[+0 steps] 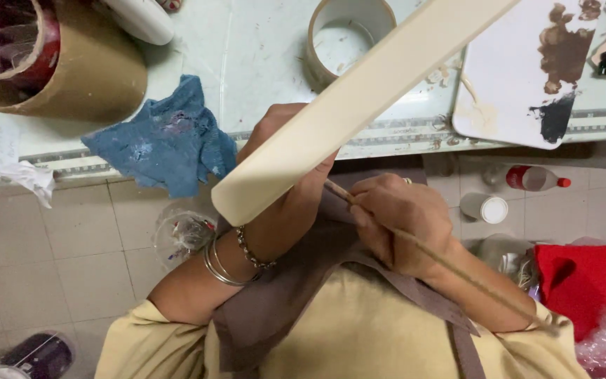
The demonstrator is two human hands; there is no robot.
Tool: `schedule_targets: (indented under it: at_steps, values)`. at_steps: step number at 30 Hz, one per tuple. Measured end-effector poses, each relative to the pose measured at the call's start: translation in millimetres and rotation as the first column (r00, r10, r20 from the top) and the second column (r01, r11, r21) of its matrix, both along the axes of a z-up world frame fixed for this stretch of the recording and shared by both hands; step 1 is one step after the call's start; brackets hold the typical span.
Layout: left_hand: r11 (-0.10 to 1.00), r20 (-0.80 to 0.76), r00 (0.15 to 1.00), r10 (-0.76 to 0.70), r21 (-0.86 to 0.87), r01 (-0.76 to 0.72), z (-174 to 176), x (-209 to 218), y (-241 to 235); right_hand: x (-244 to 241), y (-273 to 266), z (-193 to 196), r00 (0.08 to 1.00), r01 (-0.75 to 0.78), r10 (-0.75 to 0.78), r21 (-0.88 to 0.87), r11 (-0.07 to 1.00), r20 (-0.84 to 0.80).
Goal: Painting the interior of a wooden frame with white paint using a brush
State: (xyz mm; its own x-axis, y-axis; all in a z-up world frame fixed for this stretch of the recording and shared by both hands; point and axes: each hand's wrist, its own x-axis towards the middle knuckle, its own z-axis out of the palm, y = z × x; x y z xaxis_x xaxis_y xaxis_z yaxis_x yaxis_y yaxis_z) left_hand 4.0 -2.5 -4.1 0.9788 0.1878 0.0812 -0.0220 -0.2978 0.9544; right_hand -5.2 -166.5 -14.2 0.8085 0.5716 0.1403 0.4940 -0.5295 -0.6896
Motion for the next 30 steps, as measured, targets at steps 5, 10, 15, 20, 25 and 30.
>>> schedule_targets:
  at_steps: [5,10,15,20,25,30]
  values:
    - [0.994,-0.032,0.993,-0.11,-0.007,0.11,17.2,12.4,-1.7,11.6,2.2,7.0,0.961,0.043,-0.153,0.419,0.907,0.232]
    - [0.966,0.116,0.973,-0.199,-0.146,0.214,21.6,12.1,2.1,18.0,-19.6,-5.6,0.772,0.211,-0.313,0.242,0.947,0.554]
    - [0.997,-0.013,0.997,-0.079,0.0,0.079,8.9,6.0,1.8,1.6,-25.0,-27.8,0.917,-0.083,0.003,0.185,0.979,0.399]
    - [0.991,0.075,0.989,-0.128,-0.041,0.131,13.1,13.2,-0.3,6.5,-8.6,-3.7,0.986,-0.156,0.15,-0.09,0.984,-0.065]
    - [0.993,0.059,0.992,-0.11,-0.035,0.112,14.0,13.1,0.5,10.4,-6.7,-9.5,0.846,0.065,-0.281,0.437,0.897,0.453]
    - [0.994,0.041,0.994,-0.103,-0.033,0.105,13.7,12.3,-1.1,3.3,-11.6,-19.5,0.868,0.008,-0.146,0.281,0.96,0.474]
